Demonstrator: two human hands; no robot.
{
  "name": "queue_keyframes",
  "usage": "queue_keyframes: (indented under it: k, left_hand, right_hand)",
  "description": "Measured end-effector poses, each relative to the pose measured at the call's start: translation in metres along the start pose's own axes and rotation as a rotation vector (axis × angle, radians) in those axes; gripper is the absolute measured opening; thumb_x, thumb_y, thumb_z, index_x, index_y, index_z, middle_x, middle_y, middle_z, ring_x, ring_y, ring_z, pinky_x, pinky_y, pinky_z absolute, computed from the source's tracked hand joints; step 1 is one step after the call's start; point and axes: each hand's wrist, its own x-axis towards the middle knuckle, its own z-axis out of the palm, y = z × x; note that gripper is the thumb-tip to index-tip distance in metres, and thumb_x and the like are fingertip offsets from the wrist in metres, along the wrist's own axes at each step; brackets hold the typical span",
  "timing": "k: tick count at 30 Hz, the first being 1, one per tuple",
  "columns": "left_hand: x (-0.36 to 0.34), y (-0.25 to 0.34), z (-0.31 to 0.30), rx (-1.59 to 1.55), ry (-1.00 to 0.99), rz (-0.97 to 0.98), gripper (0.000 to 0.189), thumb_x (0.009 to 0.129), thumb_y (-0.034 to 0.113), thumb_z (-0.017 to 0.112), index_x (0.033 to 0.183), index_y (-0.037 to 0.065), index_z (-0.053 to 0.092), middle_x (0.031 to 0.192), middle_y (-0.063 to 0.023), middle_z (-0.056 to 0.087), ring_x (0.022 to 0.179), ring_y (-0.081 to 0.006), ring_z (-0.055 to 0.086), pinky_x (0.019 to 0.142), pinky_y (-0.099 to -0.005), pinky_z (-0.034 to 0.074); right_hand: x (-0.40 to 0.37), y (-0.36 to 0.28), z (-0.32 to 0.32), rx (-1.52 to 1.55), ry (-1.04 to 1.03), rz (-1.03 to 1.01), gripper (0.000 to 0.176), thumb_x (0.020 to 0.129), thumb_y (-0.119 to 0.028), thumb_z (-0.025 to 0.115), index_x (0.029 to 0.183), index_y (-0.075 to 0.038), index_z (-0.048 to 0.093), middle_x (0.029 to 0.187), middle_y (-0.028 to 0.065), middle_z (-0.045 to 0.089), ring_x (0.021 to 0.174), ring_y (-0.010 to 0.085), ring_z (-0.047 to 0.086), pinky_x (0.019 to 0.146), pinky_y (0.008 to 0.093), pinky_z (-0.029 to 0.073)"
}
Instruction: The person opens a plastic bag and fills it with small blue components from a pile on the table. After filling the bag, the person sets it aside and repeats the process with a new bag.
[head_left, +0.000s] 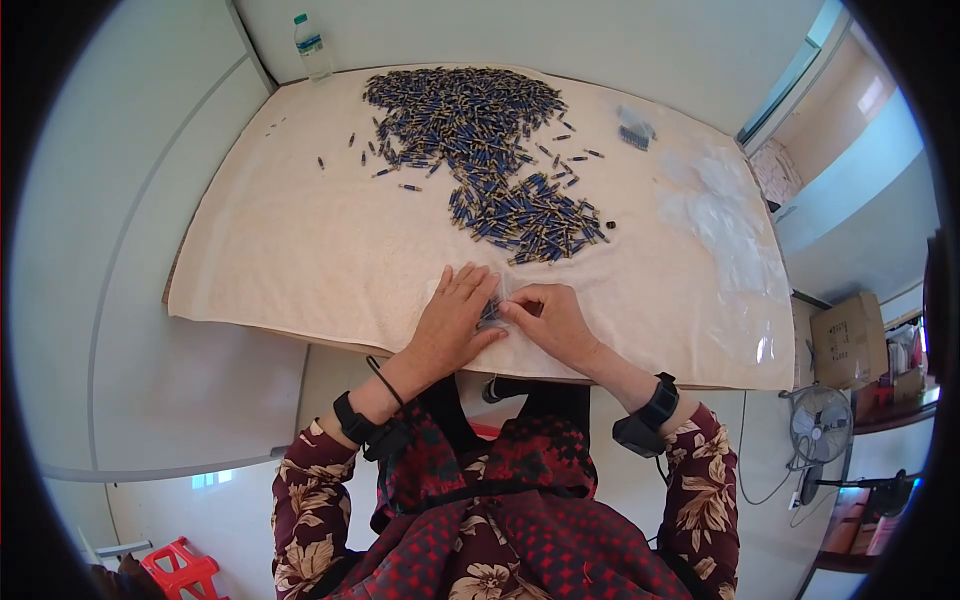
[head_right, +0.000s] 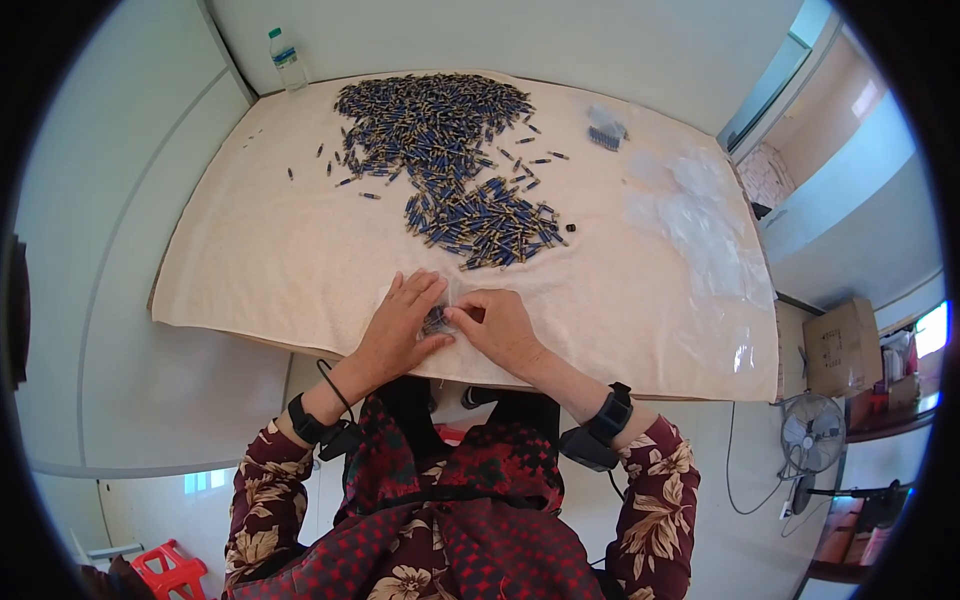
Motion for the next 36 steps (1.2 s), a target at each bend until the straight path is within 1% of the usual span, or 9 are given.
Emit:
queue_keyframes:
  k: [5, 8, 12, 15, 18, 21, 26, 33, 36]
  left_hand:
    - [0.004, 0.004, 0.008, 0.03, 0.007, -0.011, 0.071, 0.079, 0.026, 0.07, 0.136, -0.001, 0.038, 0.14, -0.0192, 0.04, 0.133, -0.0371, 0.033, 0.113, -0.0513, 0.02]
    - [0.004, 0.006, 0.018, 0.23, 0.004, -0.007, 0.067, 0.086, 0.034, 0.062, 0.137, -0.001, 0.037, 0.141, -0.021, 0.039, 0.134, -0.0394, 0.032, 0.112, -0.0524, 0.019]
    - [0.0, 0.004, 0.02, 0.285, -0.032, 0.014, 0.069, 0.088, 0.034, 0.058, 0.141, -0.001, 0.032, 0.145, -0.021, 0.034, 0.138, -0.0392, 0.026, 0.113, -0.0527, 0.015]
    - [0.001, 0.011, 0.011, 0.249, -0.062, -0.004, 0.069, 0.089, 0.035, 0.057, 0.141, -0.001, 0.031, 0.146, -0.0222, 0.032, 0.137, -0.04, 0.026, 0.113, -0.0534, 0.015]
    - [0.006, 0.017, -0.004, 0.195, -0.06, -0.033, 0.067, 0.089, 0.034, 0.056, 0.14, -0.002, 0.031, 0.145, -0.0232, 0.032, 0.136, -0.0404, 0.027, 0.112, -0.0544, 0.017]
    - [0.01, 0.016, -0.013, 0.128, -0.039, -0.086, 0.065, 0.09, 0.034, 0.056, 0.139, -0.002, 0.034, 0.144, -0.0239, 0.034, 0.135, -0.0405, 0.03, 0.11, -0.0557, 0.019]
    - [0.018, 0.007, -0.021, 0.009, 0.059, -0.057, 0.055, 0.088, 0.029, 0.06, 0.131, -0.002, 0.044, 0.13, -0.0232, 0.048, 0.121, -0.0401, 0.044, 0.102, -0.0512, 0.032]
    - [0.043, -0.005, -0.011, -0.138, 0.141, -0.04, 0.038, 0.085, 0.015, 0.063, 0.119, 0.0, 0.056, 0.1, -0.0172, 0.064, 0.094, -0.0311, 0.061, 0.083, -0.0379, 0.047]
    - [0.063, -0.011, -0.001, -0.325, 0.112, -0.147, 0.032, 0.085, 0.01, 0.061, 0.115, 0.0, 0.059, 0.087, -0.015, 0.066, 0.077, -0.0256, 0.064, 0.07, -0.0338, 0.05]
  right_hand:
    - [0.001, -0.005, -0.003, 0.056, 0.018, 0.028, 0.019, 0.082, -0.017, 0.069, 0.081, 0.001, 0.068, 0.068, 0.0115, 0.066, 0.058, 0.0179, 0.062, 0.056, 0.0293, 0.048]
    - [0.002, -0.002, -0.009, 0.017, -0.019, 0.041, 0.018, 0.082, -0.016, 0.069, 0.08, 0.002, 0.067, 0.069, 0.0119, 0.066, 0.057, 0.0175, 0.062, 0.057, 0.0289, 0.048]
    - [0.012, 0.007, -0.029, -0.043, 0.082, -0.056, 0.015, 0.083, -0.014, 0.067, 0.084, 0.0, 0.067, 0.069, 0.0118, 0.067, 0.057, 0.0185, 0.062, 0.056, 0.0293, 0.049]
    - [0.032, 0.007, -0.05, -0.154, 0.155, -0.035, 0.015, 0.082, -0.01, 0.064, 0.094, -0.004, 0.068, 0.079, 0.0108, 0.066, 0.068, 0.0219, 0.064, 0.063, 0.0315, 0.051]
    - [0.05, 0.014, -0.058, -0.55, 0.217, -0.214, 0.02, 0.08, -0.003, 0.063, 0.098, -0.005, 0.068, 0.086, 0.0085, 0.059, 0.077, 0.0217, 0.06, 0.069, 0.0317, 0.049]
    - [0.065, 0.018, -0.057, -0.599, 0.102, -0.218, 0.024, 0.077, -0.001, 0.063, 0.099, -0.006, 0.068, 0.09, 0.0104, 0.056, 0.084, 0.0253, 0.059, 0.074, 0.0341, 0.049]
    - [0.079, 0.015, -0.066, -0.664, -0.131, -0.282, 0.025, 0.073, 0.0, 0.067, 0.097, -0.006, 0.066, 0.096, 0.0129, 0.055, 0.093, 0.0267, 0.057, 0.077, 0.0366, 0.049]
    - [0.081, 0.029, -0.071, -0.535, -0.087, -0.32, 0.022, 0.071, -0.002, 0.069, 0.092, -0.003, 0.065, 0.087, 0.0131, 0.058, 0.079, 0.0286, 0.06, 0.071, 0.0352, 0.05]
    - [0.079, 0.029, -0.073, -0.494, -0.048, -0.315, 0.018, 0.071, -0.004, 0.07, 0.089, -0.003, 0.064, 0.082, 0.0125, 0.06, 0.076, 0.0298, 0.06, 0.069, 0.0355, 0.051]
